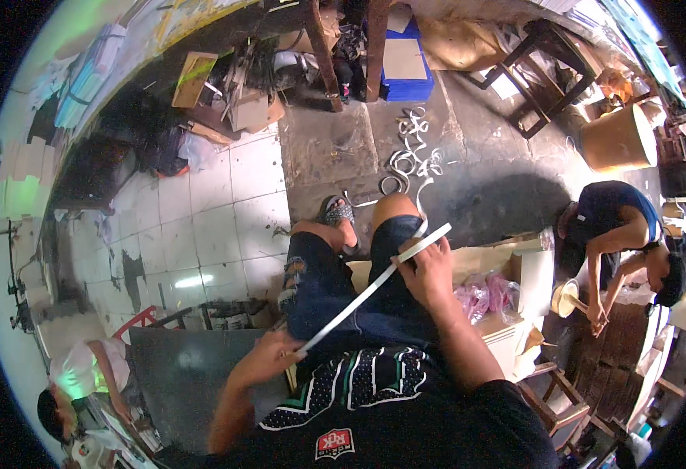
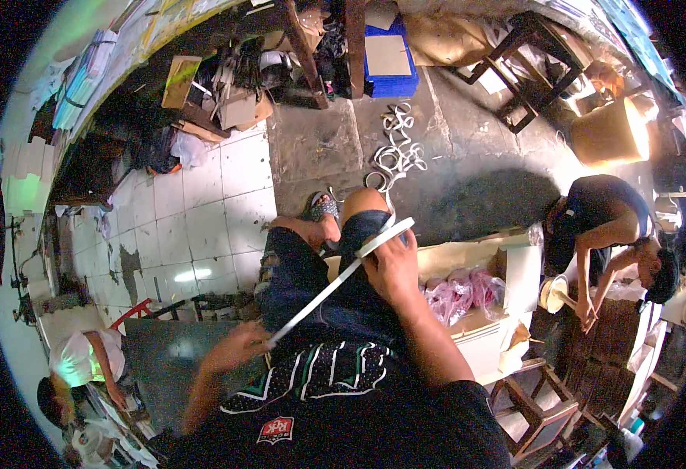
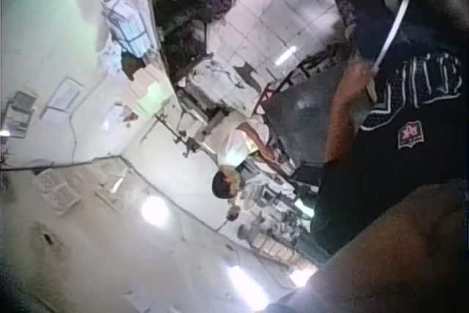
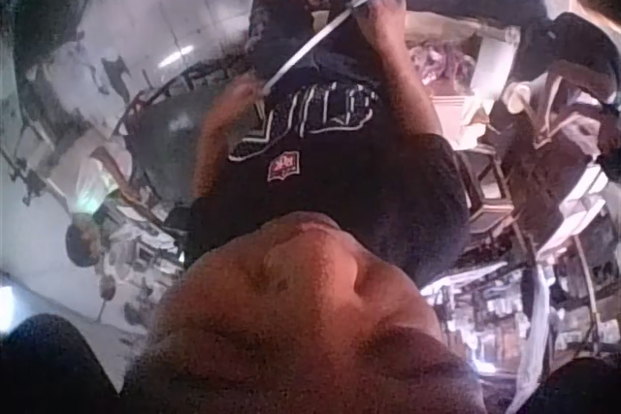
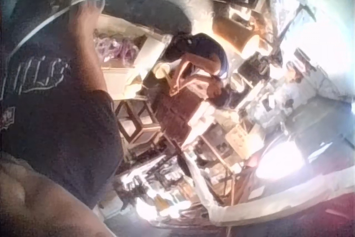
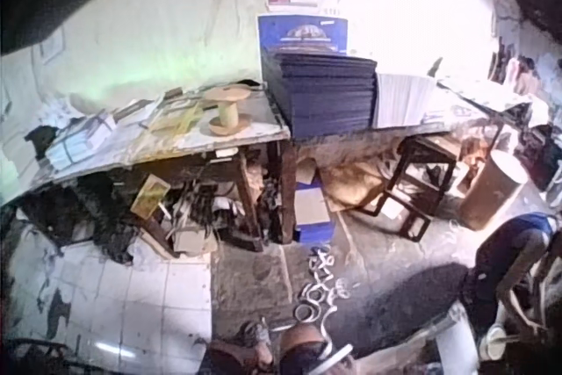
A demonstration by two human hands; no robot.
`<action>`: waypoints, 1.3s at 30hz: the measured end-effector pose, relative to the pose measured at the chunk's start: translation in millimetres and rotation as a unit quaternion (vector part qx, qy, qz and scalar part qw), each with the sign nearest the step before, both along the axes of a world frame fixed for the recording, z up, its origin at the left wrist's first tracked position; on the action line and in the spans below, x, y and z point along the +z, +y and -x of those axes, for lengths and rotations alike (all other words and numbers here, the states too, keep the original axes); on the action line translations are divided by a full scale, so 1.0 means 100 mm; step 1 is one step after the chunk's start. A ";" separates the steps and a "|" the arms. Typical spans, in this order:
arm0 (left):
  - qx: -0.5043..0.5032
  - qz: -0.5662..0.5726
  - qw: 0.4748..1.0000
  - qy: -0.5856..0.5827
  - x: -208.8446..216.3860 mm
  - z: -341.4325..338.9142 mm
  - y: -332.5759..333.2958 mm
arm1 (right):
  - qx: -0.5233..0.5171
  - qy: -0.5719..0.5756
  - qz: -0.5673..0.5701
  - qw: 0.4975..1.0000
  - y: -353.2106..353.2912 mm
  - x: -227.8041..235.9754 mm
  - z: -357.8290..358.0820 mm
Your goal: The person unwinds a long white ribbon from a large wooden spool by hand and then wraps the ribbon around a smaller white core.
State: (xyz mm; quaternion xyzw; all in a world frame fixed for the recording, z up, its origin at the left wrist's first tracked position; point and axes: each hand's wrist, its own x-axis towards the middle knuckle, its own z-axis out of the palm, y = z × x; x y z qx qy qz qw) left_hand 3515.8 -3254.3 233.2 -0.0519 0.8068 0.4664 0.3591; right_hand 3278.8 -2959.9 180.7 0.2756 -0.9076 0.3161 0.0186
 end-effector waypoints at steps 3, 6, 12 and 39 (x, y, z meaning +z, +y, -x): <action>-0.050 0.225 0.947 0.224 0.03 0.55 0.43 | -0.012 0.006 -0.005 1.000 -0.03 0.02 -0.03; 0.069 0.092 0.944 0.308 -0.21 1.18 0.87 | 0.001 0.029 -0.012 0.999 -0.04 0.07 -0.03; 0.097 0.022 0.989 0.107 -0.42 1.41 1.10 | -0.076 -0.084 -0.046 0.993 0.02 0.39 -0.11; -0.015 0.095 0.941 0.324 -0.17 0.92 0.91 | -0.039 -0.220 -0.139 0.965 2.06 1.62 2.05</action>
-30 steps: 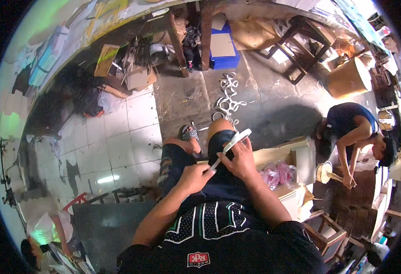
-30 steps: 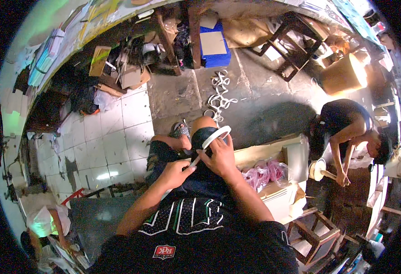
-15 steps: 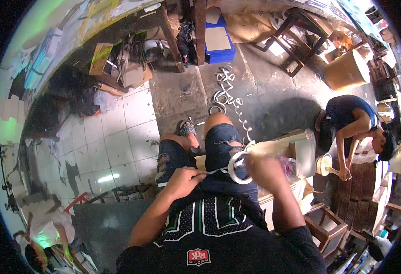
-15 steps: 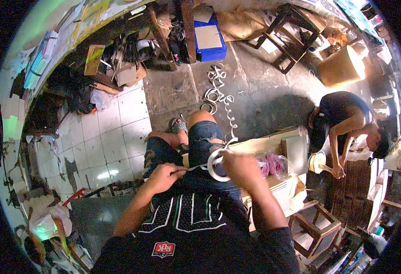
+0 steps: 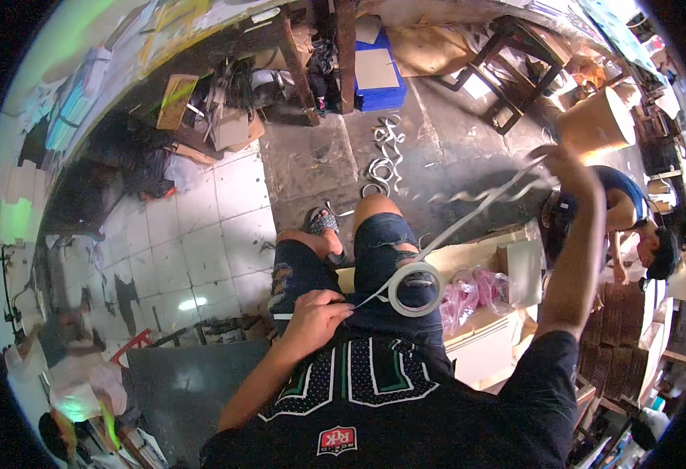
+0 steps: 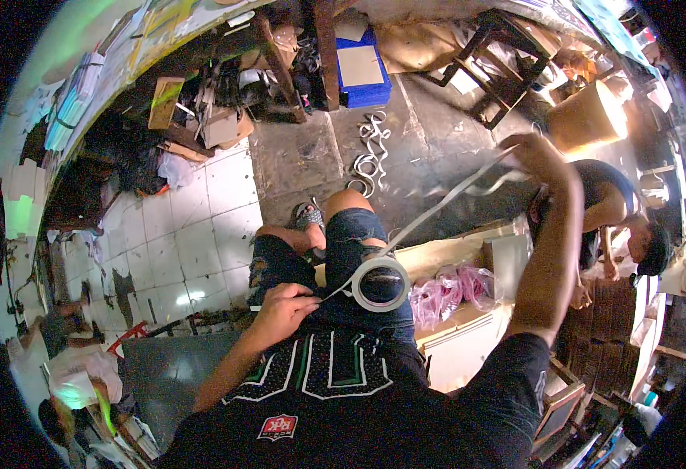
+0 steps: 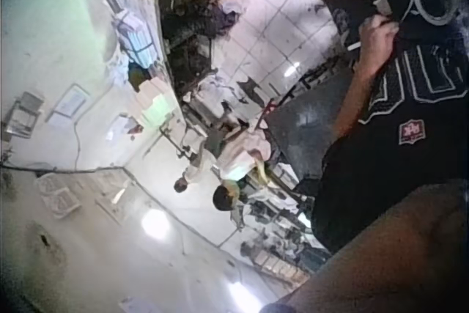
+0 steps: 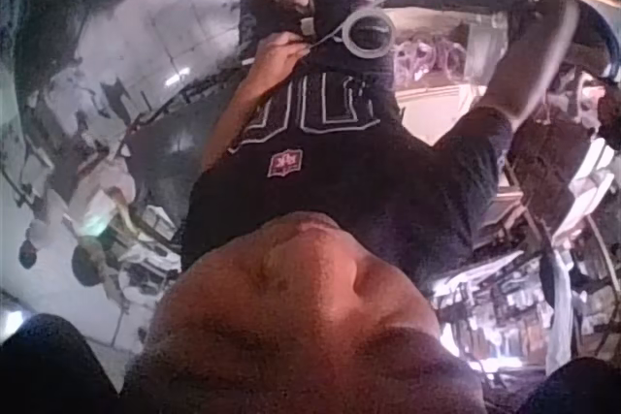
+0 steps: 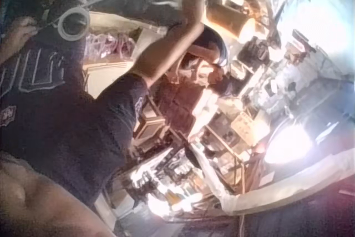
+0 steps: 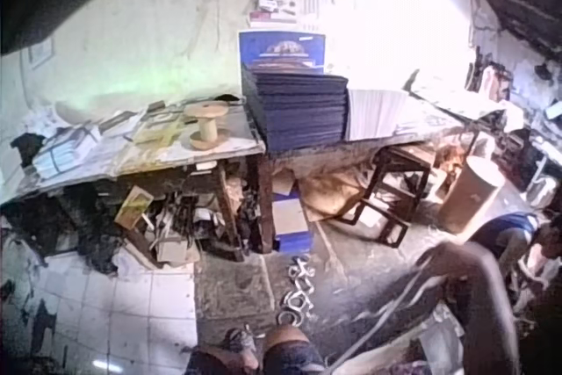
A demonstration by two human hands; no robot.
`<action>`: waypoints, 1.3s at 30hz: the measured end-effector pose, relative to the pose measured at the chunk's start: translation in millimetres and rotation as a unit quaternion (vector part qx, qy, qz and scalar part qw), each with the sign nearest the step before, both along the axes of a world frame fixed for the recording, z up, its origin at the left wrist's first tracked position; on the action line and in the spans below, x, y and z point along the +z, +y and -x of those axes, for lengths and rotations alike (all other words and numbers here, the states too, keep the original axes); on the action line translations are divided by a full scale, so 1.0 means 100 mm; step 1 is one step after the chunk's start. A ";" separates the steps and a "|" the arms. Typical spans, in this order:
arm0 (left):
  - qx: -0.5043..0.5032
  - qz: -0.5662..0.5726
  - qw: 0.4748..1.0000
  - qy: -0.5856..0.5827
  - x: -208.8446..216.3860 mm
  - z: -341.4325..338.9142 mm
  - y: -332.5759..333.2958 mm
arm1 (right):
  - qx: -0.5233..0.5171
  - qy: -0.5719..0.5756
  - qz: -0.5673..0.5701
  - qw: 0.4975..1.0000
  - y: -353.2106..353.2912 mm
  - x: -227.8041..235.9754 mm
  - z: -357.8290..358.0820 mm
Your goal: The person unwinds a long white ribbon from a large wooden spool by hand and then wraps the ribbon around a smaller white core.
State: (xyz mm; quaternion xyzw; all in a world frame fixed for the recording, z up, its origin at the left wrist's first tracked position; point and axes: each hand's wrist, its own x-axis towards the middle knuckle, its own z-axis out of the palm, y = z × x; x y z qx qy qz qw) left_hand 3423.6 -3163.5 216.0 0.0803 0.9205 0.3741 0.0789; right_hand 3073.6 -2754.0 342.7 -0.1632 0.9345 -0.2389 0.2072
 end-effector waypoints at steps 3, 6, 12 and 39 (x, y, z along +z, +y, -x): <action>-0.036 -0.005 0.999 -0.009 -0.12 0.12 0.02 | -0.118 0.093 0.162 0.975 1.18 0.18 0.81; -0.019 -0.036 0.997 -0.058 -0.16 0.08 -0.03 | -0.092 0.540 -0.163 0.820 0.15 -0.14 0.83; 0.006 -0.085 0.994 -0.070 -0.14 0.09 0.01 | 0.025 0.041 -0.159 0.986 -1.44 -0.63 -0.76; -0.001 -0.130 0.986 -0.104 -0.24 0.18 0.06 | 0.276 -0.223 0.053 0.933 -1.38 -1.31 -1.07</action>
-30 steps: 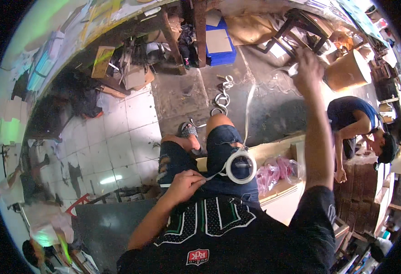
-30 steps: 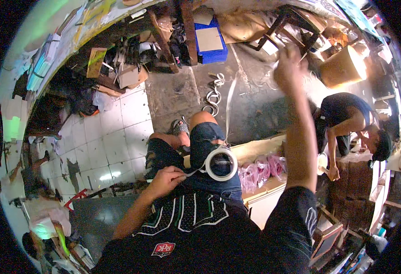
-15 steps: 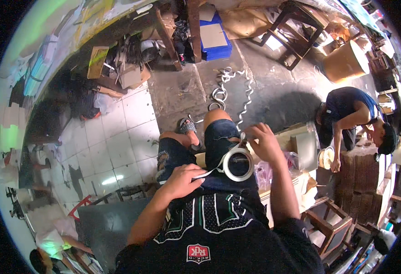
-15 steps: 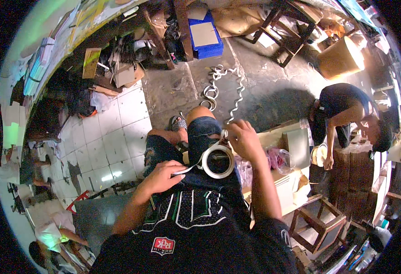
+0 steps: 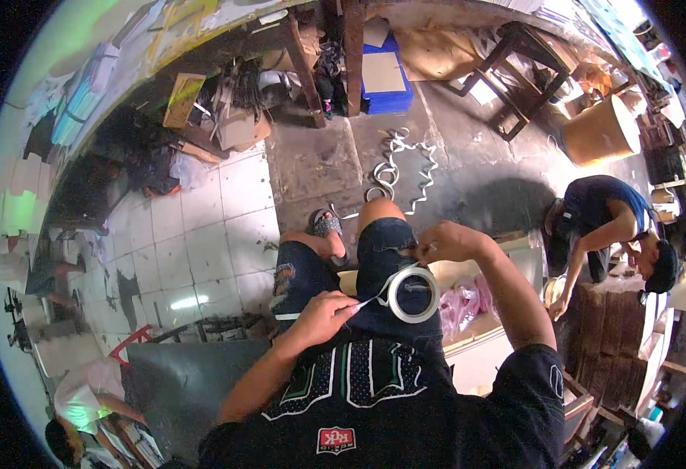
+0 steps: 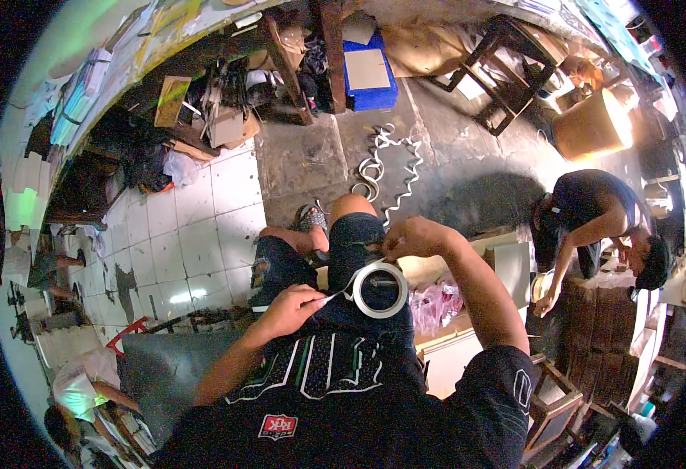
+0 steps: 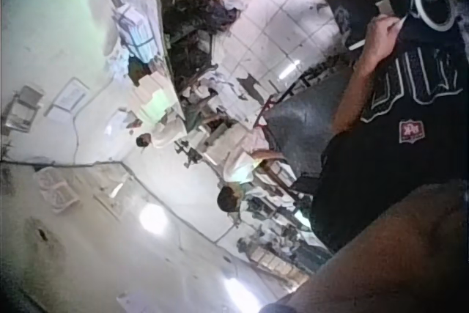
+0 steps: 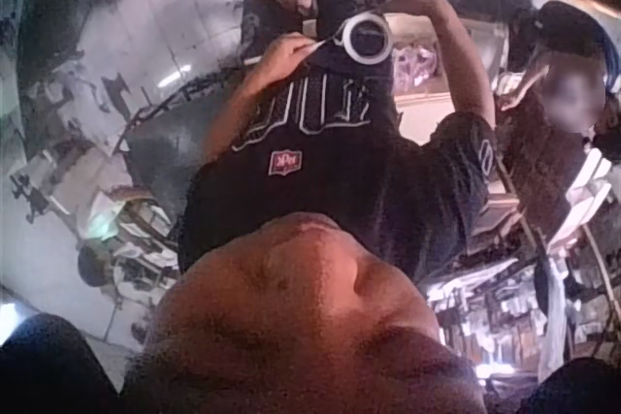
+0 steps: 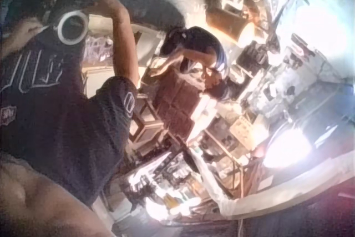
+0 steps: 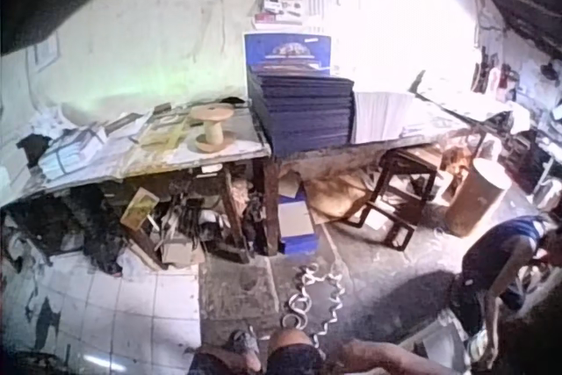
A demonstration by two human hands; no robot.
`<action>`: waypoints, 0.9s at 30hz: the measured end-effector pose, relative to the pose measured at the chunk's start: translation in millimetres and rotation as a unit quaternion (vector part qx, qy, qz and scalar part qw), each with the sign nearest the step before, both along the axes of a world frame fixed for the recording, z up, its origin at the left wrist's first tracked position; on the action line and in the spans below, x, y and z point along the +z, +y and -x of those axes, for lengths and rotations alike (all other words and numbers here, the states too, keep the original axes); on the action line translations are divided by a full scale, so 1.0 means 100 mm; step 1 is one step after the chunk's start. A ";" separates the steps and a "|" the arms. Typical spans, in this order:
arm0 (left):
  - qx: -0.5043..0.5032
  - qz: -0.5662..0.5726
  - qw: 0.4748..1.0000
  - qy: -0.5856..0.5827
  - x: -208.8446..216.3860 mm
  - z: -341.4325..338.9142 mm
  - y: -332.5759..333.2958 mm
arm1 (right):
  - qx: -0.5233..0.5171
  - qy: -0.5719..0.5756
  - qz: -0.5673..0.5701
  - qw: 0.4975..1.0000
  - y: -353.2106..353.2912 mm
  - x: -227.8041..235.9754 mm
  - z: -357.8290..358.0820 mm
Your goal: The person unwinds a long white ribbon from a large wooden spool by hand and then wraps the ribbon around a smaller white core.
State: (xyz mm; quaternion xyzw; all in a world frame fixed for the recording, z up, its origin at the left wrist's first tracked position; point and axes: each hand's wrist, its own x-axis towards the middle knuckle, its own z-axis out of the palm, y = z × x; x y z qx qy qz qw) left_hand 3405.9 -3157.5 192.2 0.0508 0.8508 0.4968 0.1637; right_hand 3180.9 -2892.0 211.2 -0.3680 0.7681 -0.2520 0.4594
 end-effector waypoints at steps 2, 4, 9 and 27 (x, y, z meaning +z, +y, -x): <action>0.013 -0.007 1.000 0.006 0.02 0.02 0.02 | -0.019 -0.019 0.013 1.000 0.00 0.07 0.06; 0.024 0.013 1.000 0.016 0.04 0.04 0.04 | -0.107 -0.065 0.070 0.990 0.02 0.09 0.16; 0.047 -0.032 0.996 -0.063 -0.12 0.18 0.08 | -0.194 -0.080 0.134 0.969 -0.27 -0.36 0.41; 0.097 -0.082 0.982 -0.140 -0.16 0.23 0.00 | -0.127 0.312 -0.201 0.920 -0.32 0.32 -0.97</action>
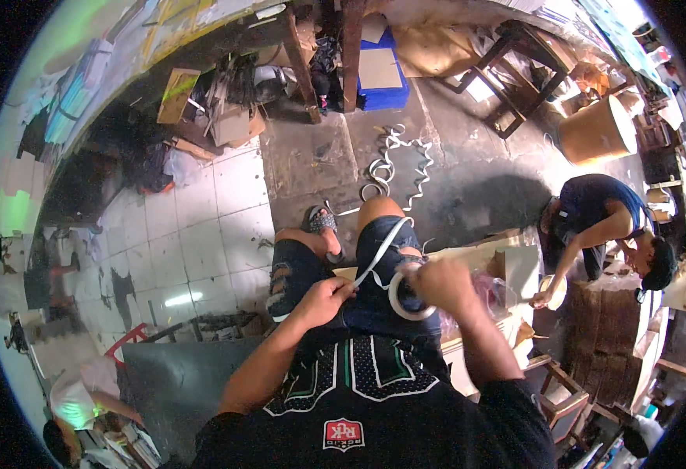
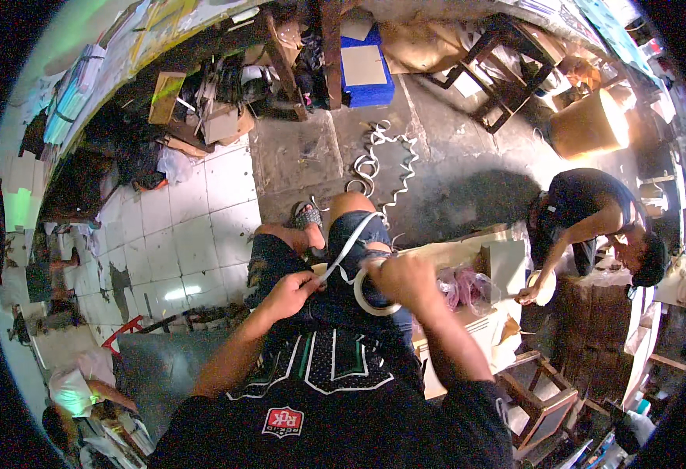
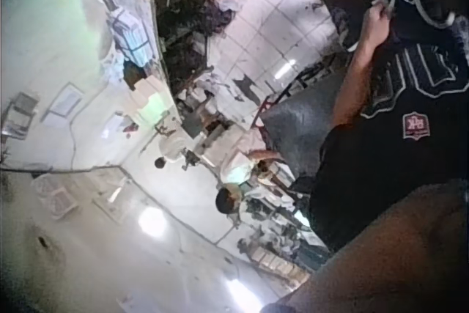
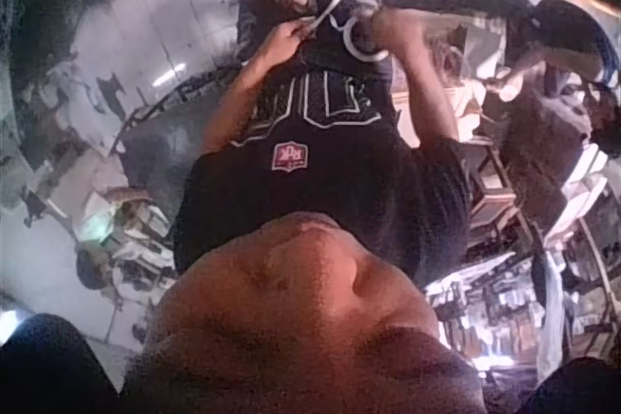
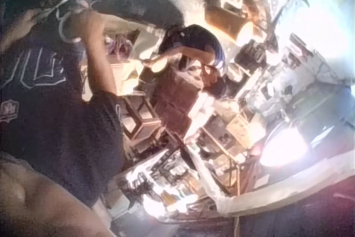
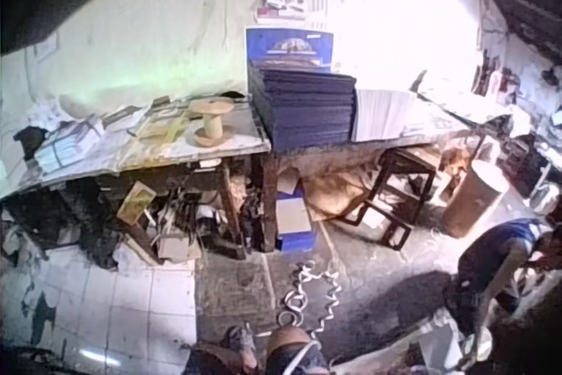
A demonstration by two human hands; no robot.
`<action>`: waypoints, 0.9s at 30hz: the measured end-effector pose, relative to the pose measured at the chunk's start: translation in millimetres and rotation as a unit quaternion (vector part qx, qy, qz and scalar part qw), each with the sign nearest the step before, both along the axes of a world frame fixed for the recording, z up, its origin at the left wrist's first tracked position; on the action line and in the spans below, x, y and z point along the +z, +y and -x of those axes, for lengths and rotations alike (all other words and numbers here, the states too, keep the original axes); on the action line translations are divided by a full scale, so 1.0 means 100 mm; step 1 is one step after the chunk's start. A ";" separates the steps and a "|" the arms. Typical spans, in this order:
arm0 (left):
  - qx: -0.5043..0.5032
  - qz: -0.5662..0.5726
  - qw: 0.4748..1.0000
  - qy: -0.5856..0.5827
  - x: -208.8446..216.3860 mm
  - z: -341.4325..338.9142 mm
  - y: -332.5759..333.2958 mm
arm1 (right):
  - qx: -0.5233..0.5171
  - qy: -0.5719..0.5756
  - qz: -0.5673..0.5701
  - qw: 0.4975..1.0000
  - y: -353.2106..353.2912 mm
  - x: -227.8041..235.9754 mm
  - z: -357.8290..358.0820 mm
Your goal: The person unwinds a long white ribbon from a large wooden spool by hand and then wraps the ribbon around a smaller white core.
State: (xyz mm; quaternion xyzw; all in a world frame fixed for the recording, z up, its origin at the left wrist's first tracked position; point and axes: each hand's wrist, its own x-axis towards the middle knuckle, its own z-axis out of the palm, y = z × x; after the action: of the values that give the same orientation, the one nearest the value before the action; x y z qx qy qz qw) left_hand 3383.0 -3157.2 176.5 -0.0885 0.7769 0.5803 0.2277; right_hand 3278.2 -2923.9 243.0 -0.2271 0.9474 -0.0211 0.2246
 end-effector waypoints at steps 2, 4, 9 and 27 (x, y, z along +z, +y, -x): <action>-0.007 0.000 1.000 0.020 0.00 0.01 0.01 | -0.015 -0.006 0.007 1.000 -0.09 0.03 -0.18; -0.013 0.001 0.999 0.040 0.00 0.02 0.04 | -0.116 0.028 0.013 0.993 -0.14 0.06 -0.23; -0.024 0.026 0.999 0.033 -0.01 -0.01 0.03 | -0.204 0.035 0.112 0.972 -0.24 0.02 -0.25; 0.034 -0.038 0.997 0.061 0.22 -0.08 -0.15 | -0.310 -0.353 0.758 0.452 0.13 -0.66 0.60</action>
State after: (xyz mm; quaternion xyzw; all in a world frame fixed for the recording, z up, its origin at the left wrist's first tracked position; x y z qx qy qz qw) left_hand 3391.0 -3172.4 198.1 -0.0706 0.7630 0.6215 0.1632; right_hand 3218.5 -2911.0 176.6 0.0286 0.4038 -0.8773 0.2579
